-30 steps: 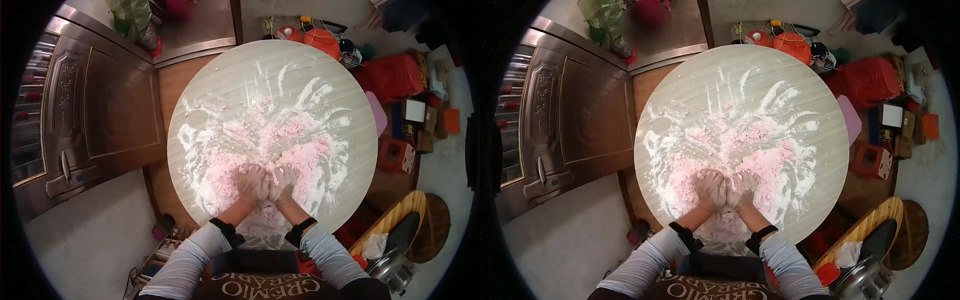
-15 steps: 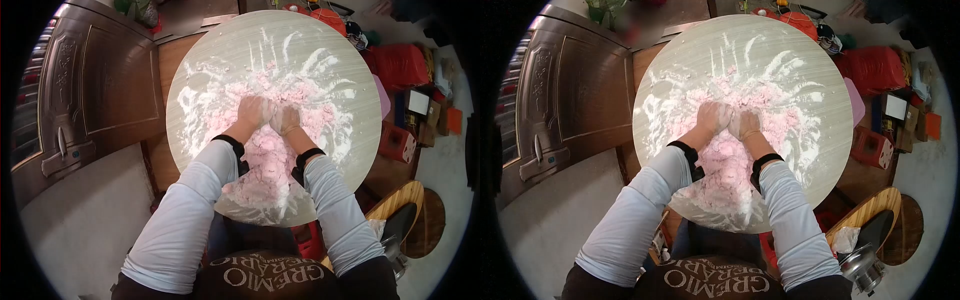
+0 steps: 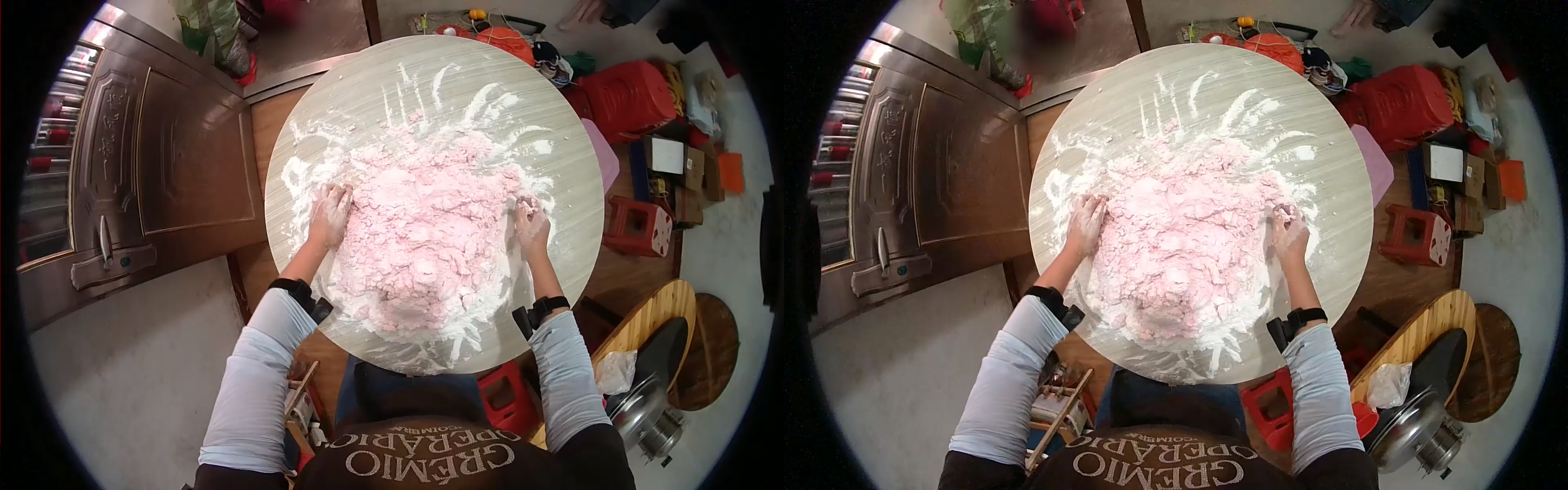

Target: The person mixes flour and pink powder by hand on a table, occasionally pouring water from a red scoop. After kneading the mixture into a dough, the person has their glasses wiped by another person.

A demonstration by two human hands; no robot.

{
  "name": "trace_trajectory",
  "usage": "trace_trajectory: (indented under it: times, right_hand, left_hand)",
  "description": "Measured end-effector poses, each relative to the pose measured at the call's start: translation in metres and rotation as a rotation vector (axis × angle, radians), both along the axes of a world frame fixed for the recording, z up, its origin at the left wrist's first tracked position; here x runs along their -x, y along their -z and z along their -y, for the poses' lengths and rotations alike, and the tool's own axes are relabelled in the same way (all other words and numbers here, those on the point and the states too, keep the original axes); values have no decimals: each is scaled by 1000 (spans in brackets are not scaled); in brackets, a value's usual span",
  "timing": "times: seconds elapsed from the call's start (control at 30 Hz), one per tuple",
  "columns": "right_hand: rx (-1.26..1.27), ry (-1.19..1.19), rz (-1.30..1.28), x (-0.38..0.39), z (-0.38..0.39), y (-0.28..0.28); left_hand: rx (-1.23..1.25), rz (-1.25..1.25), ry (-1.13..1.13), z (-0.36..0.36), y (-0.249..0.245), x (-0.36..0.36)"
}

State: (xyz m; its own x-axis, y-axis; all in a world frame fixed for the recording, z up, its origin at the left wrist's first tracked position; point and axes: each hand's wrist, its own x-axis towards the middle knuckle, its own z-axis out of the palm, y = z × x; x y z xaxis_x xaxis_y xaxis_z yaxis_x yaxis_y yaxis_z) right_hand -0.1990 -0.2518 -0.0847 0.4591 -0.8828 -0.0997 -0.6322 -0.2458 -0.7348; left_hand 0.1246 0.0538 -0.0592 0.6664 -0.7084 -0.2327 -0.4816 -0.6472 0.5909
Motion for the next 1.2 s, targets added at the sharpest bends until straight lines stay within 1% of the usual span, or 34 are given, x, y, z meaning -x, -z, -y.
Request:
trace_trajectory:
  times: [0.07, 0.1, 0.13, 0.17, 0.2, 0.23, 0.27, 0.3, 0.33, 0.37, 0.4, 0.43, 0.47, 0.5, 0.53, 0.57, 0.6, 0.63, 0.67, 0.7, 0.73, 0.77, 0.8, 0.83, 0.87, 0.9, 0.93, 0.97, 1.03, 1.07, 1.13, 1.17, 1.2]
  right_hand:
    - [-259, 185, 80, -14, -10, -5]
    - [-81, 128, -5, -29, -20, 3]
    - [-105, 147, -58, -53, -32, -14]
    - [-151, 181, -111, -67, -32, -15]
    - [-194, 206, -163, -81, -26, -14]
    - [-187, 208, -157, -93, -20, 1]
    - [-102, 145, -128, -104, -15, 30]
    - [-20, 83, -106, -110, -12, 46]
    - [-16, 87, -106, -116, -8, 34]
    - [-225, 5, -120, -122, -6, 13]
    - [-434, -75, -133, -124, -3, 6]
    - [-590, -130, -179, -128, 1, 3]
    - [-584, -128, -177, -132, -2, 1]
    - [-513, -173, -216, -136, -10, 0]
    - [-442, -216, -258, -138, -17, 2]
    - [-443, -264, -226, -135, -26, 8]
    - [-457, -283, -299, -137, -42, -18]
    - [-473, -301, -375, -139, -63, -57]
    - [-374, -290, -313, -134, -86, -77]
    - [-275, -281, -252, -125, -110, -87]
    - [10, -280, -225, -114, -136, -74]
    - [294, -277, -196, -105, -153, -61]
    - [288, -275, -207, -104, -158, -65]
    - [236, -347, -229, -103, -162, -70]
    - [184, -423, -249, -105, -162, -72]
    - [265, -404, -253, -109, -158, -58]
    - [260, -405, -264, -115, -148, -50]
    - [249, -415, -276, -123, -136, -42]
    - [253, -399, -324, -137, -116, -17]
    - [250, -401, -328, -141, -109, -4]
    - [357, -417, -398, -155, -95, 8]
    - [353, -424, -389, -161, -88, 8]
    - [291, -467, -453, -170, -77, 0]
  left_hand:
    - [30, 66, -58, -11, 10, 32]
    - [41, 99, -115, -12, 8, 45]
    - [45, 103, -109, -14, 10, 56]
    - [76, 53, -174, -15, 15, 65]
    - [109, 3, -246, -15, 17, 73]
    - [118, 8, -243, -14, 15, 79]
    - [143, -52, -271, -12, 12, 84]
    - [163, -116, -297, -12, 10, 90]
    - [166, -117, -293, -12, 26, 96]
    - [300, -245, -437, -14, 56, 102]
    - [329, -286, -495, -12, 58, 108]
    - [360, -327, -553, -11, 59, 115]
    - [394, -365, -613, -9, 60, 121]
    - [391, -429, -635, -6, 57, 127]
    - [250, -412, -632, 2, 28, 132]
    - [109, -398, -620, 11, -3, 137]
    - [109, -403, -617, 14, -3, 146]
    - [66, -312, -587, 11, -2, 158]
    - [23, -222, -556, 10, -1, 164]
    - [-143, -249, -534, 13, -6, 163]
    - [-146, -256, -528, 16, -8, 167]
    - [-84, -293, -651, 21, -9, 177]
    - [-26, -328, -775, 24, -12, 181]
    - [-139, -305, -640, 24, -20, 178]
    - [-149, -313, -638, 24, -19, 178]
    - [-151, -260, -627, 25, -17, 181]
    - [-149, -206, -618, 26, -15, 184]
    - [-158, -217, -611, 26, -8, 187]
    - [-398, -130, -550, 28, 5, 195]
    - [-402, -134, -551, 27, 7, 198]
    - [-350, -113, -542, 28, 1, 199]
    - [-355, -107, -550, 29, -4, 199]
    - [-289, -152, -582, 37, -12, 191]
